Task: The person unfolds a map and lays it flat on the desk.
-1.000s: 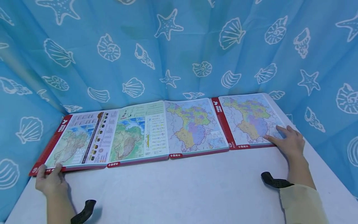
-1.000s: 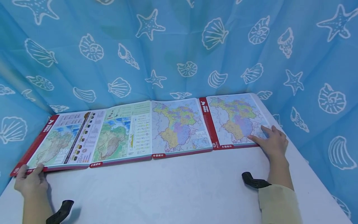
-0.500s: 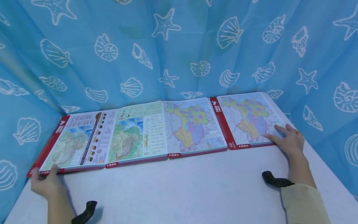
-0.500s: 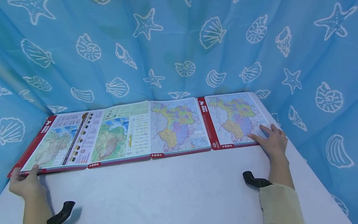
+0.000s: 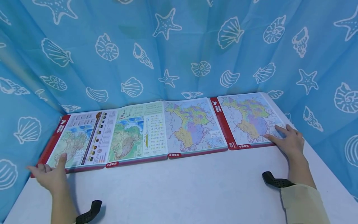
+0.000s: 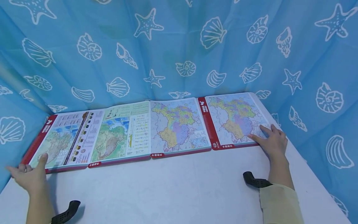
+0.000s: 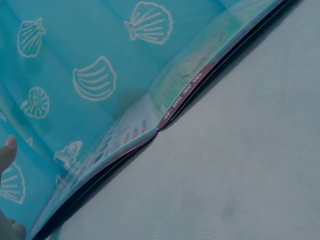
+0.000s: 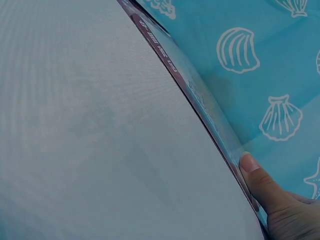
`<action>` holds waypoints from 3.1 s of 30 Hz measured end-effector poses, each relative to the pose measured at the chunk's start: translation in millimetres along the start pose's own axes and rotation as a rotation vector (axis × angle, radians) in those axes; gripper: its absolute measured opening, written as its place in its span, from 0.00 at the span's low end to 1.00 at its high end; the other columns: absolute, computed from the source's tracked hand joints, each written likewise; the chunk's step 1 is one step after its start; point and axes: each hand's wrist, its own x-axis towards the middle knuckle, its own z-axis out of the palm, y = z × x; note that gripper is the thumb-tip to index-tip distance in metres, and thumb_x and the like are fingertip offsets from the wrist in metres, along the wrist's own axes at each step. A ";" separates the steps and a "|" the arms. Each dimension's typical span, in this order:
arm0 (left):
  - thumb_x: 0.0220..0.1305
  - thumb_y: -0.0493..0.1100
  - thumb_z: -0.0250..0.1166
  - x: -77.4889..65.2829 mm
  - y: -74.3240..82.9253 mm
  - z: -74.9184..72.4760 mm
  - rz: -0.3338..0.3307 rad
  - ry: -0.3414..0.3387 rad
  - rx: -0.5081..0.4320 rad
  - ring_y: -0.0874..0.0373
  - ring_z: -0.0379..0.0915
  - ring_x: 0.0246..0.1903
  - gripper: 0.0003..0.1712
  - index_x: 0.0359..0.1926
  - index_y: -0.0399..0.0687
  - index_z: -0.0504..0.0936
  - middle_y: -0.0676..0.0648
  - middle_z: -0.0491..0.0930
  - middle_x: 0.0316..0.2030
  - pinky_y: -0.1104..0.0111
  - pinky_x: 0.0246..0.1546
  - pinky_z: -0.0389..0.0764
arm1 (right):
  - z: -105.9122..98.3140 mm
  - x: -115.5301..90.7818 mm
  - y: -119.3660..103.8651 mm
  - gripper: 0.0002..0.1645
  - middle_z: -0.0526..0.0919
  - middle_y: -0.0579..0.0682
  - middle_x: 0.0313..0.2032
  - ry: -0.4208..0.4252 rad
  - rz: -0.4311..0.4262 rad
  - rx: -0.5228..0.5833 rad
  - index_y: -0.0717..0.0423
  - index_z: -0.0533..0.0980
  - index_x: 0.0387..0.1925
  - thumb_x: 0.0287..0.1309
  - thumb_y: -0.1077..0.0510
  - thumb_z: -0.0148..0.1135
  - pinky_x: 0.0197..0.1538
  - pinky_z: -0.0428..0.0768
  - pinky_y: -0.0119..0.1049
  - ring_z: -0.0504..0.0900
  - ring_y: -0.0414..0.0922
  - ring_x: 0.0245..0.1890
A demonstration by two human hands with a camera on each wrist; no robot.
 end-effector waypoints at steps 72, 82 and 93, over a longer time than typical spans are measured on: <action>0.47 0.53 0.75 -189.6 -15.8 130.0 0.498 -0.967 0.456 0.53 0.42 0.73 0.67 0.75 0.58 0.34 0.47 0.41 0.74 0.60 0.68 0.57 | 4.5 -3.1 1.8 0.55 0.38 0.69 0.71 -0.008 0.007 0.057 0.55 0.53 0.71 0.52 0.29 0.57 0.59 0.49 0.74 0.35 0.73 0.67; 0.46 0.52 0.76 -213.9 -24.2 160.6 0.508 -1.043 0.417 0.52 0.43 0.72 0.68 0.75 0.56 0.35 0.49 0.43 0.74 0.59 0.68 0.57 | -0.7 1.0 1.2 0.55 0.38 0.69 0.71 -0.006 0.002 0.054 0.55 0.53 0.71 0.52 0.29 0.56 0.59 0.49 0.75 0.35 0.74 0.67; 0.44 0.55 0.76 -249.2 -33.3 187.3 0.479 -1.122 0.375 0.50 0.46 0.71 0.69 0.75 0.60 0.36 0.51 0.47 0.73 0.55 0.66 0.60 | -0.7 0.8 -0.1 0.55 0.38 0.69 0.71 0.000 -0.003 0.065 0.55 0.53 0.71 0.52 0.29 0.57 0.59 0.47 0.75 0.34 0.73 0.67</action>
